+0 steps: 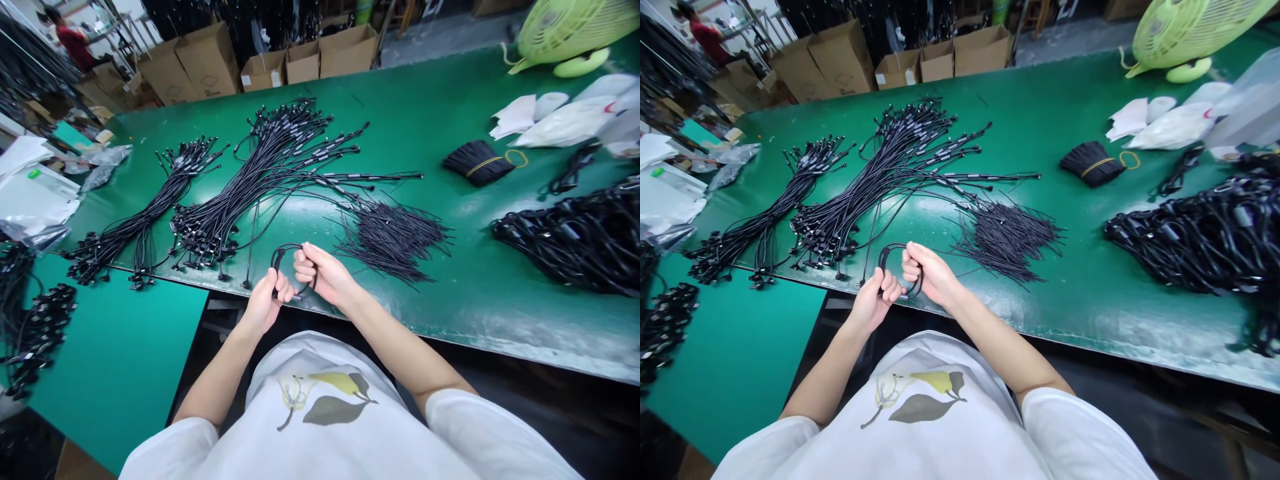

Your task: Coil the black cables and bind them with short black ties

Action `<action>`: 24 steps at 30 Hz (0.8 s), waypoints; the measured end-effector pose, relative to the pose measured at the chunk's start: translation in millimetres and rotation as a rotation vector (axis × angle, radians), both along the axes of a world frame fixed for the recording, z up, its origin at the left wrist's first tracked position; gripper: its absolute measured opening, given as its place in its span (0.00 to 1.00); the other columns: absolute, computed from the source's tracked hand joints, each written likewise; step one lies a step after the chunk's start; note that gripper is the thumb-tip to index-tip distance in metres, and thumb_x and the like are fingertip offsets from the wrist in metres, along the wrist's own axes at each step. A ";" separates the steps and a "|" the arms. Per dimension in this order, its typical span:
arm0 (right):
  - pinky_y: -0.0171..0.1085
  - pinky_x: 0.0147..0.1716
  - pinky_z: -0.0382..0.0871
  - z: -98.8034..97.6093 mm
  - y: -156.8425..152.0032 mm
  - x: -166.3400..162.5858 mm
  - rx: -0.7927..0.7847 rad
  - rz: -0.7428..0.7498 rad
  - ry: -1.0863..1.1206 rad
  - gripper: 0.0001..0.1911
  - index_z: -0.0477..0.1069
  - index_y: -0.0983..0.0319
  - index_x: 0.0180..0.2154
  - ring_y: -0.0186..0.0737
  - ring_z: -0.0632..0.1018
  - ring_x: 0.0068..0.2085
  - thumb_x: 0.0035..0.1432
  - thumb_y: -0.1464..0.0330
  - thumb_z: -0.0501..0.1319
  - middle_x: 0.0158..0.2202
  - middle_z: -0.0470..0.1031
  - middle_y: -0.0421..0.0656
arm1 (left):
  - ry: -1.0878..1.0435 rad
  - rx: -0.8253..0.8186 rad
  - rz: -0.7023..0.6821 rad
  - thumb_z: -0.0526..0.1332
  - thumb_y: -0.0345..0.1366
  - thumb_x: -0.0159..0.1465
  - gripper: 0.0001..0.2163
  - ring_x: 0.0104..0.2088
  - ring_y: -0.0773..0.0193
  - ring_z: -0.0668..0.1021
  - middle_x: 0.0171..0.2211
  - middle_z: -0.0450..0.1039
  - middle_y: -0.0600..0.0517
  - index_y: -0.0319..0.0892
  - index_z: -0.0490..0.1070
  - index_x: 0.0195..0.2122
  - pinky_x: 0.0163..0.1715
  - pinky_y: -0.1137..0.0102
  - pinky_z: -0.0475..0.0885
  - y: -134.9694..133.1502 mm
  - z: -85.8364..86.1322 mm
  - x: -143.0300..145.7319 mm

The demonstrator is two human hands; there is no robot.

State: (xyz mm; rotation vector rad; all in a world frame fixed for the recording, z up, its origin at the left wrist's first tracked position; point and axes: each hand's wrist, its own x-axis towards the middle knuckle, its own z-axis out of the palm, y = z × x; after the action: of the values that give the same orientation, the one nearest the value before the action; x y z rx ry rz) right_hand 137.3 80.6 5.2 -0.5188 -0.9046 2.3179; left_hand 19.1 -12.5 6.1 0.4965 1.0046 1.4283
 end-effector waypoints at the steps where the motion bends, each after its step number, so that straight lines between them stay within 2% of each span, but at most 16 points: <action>1: 0.29 0.20 0.57 1.5 -6.6 -3.2 0.029 -0.024 -0.010 0.23 0.59 0.61 0.28 0.26 0.59 0.22 0.55 0.49 0.62 0.25 0.58 0.34 | 0.018 -0.007 0.014 0.60 0.53 0.62 0.22 0.20 0.70 0.64 0.15 0.56 0.59 0.42 0.60 0.20 0.35 0.69 0.68 0.1 -0.9 0.1; 4: 0.28 0.20 0.62 0.7 -30.4 -12.3 0.110 -0.027 -0.115 0.25 0.62 0.59 0.37 0.28 0.69 0.22 0.54 0.46 0.61 0.28 0.68 0.36 | 0.050 -0.069 0.059 0.58 0.56 0.62 0.24 0.17 0.71 0.62 0.15 0.58 0.58 0.42 0.58 0.20 0.27 0.71 0.65 -1.7 -6.5 2.0; 7: 0.27 0.17 0.60 -2.2 -41.4 -12.6 0.122 0.004 -0.231 0.29 0.60 0.57 0.49 0.29 0.71 0.20 0.53 0.48 0.62 0.27 0.71 0.35 | 0.029 -0.079 0.037 0.57 0.57 0.62 0.24 0.16 0.72 0.59 0.14 0.57 0.59 0.42 0.57 0.20 0.25 0.72 0.64 -6.8 -11.5 4.6; 9: 0.26 0.16 0.60 -2.7 -39.4 -9.1 0.129 0.095 -0.249 0.29 0.62 0.58 0.51 0.30 0.74 0.21 0.54 0.48 0.62 0.27 0.71 0.36 | 0.017 -0.063 -0.001 0.58 0.56 0.62 0.24 0.15 0.73 0.58 0.13 0.57 0.59 0.42 0.57 0.20 0.24 0.71 0.64 -10.1 -13.3 6.4; 12: 0.25 0.16 0.58 -3.1 -32.6 -5.5 0.177 0.249 -0.291 0.26 0.71 0.62 0.47 0.28 0.72 0.20 0.53 0.51 0.64 0.24 0.68 0.36 | 0.054 -0.107 -0.019 0.60 0.53 0.62 0.23 0.18 0.71 0.63 0.14 0.59 0.58 0.42 0.59 0.20 0.25 0.71 0.65 -12.6 -14.2 9.9; 15: 0.26 0.14 0.52 -6.7 -31.3 -7.3 0.155 0.153 -0.333 0.23 0.75 0.64 0.40 0.24 0.62 0.17 0.52 0.52 0.64 0.20 0.64 0.34 | 0.031 -0.137 0.007 0.64 0.48 0.61 0.17 0.24 0.68 0.71 0.21 0.67 0.55 0.39 0.66 0.25 0.29 0.71 0.67 -14.4 -12.3 13.1; 18: 0.27 0.13 0.47 -12.5 -35.2 -9.6 0.046 0.125 -0.316 0.25 0.76 0.65 0.37 0.23 0.56 0.16 0.53 0.49 0.62 0.17 0.57 0.33 | -0.032 -0.110 -0.047 0.68 0.39 0.57 0.12 0.34 0.66 0.76 0.33 0.74 0.52 0.40 0.71 0.39 0.38 0.70 0.70 -19.4 -6.8 13.7; 19: 0.27 0.13 0.47 -14.3 -36.5 -9.8 0.019 0.151 -0.310 0.25 0.76 0.65 0.36 0.24 0.56 0.17 0.52 0.48 0.62 0.17 0.57 0.33 | -0.040 -0.117 -0.075 0.69 0.35 0.56 0.14 0.38 0.64 0.77 0.37 0.75 0.52 0.42 0.71 0.42 0.42 0.68 0.70 -21.8 -4.6 13.2; 21: 0.26 0.16 0.52 -17.7 -38.4 -9.3 0.006 0.206 -0.298 0.25 0.76 0.65 0.34 0.26 0.63 0.20 0.50 0.49 0.64 0.20 0.64 0.36 | -0.041 -0.161 -0.116 0.67 0.28 0.54 0.18 0.47 0.60 0.76 0.44 0.76 0.50 0.44 0.70 0.47 0.49 0.65 0.68 -26.7 -0.7 11.6; 24: 0.28 0.22 0.62 -22.6 -38.3 -7.8 0.071 0.245 -0.332 0.24 0.75 0.65 0.33 0.30 0.71 0.26 0.50 0.49 0.64 0.27 0.73 0.41 | -0.053 -0.235 -0.161 0.63 0.21 0.50 0.24 0.54 0.57 0.74 0.47 0.76 0.48 0.44 0.71 0.49 0.56 0.60 0.63 -32.8 2.8 9.1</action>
State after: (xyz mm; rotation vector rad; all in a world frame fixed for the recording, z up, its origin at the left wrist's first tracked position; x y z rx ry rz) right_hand 129.6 42.3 -17.4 -0.8197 -1.2631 2.4472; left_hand 28.3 -45.3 8.9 0.3569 1.0498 1.1578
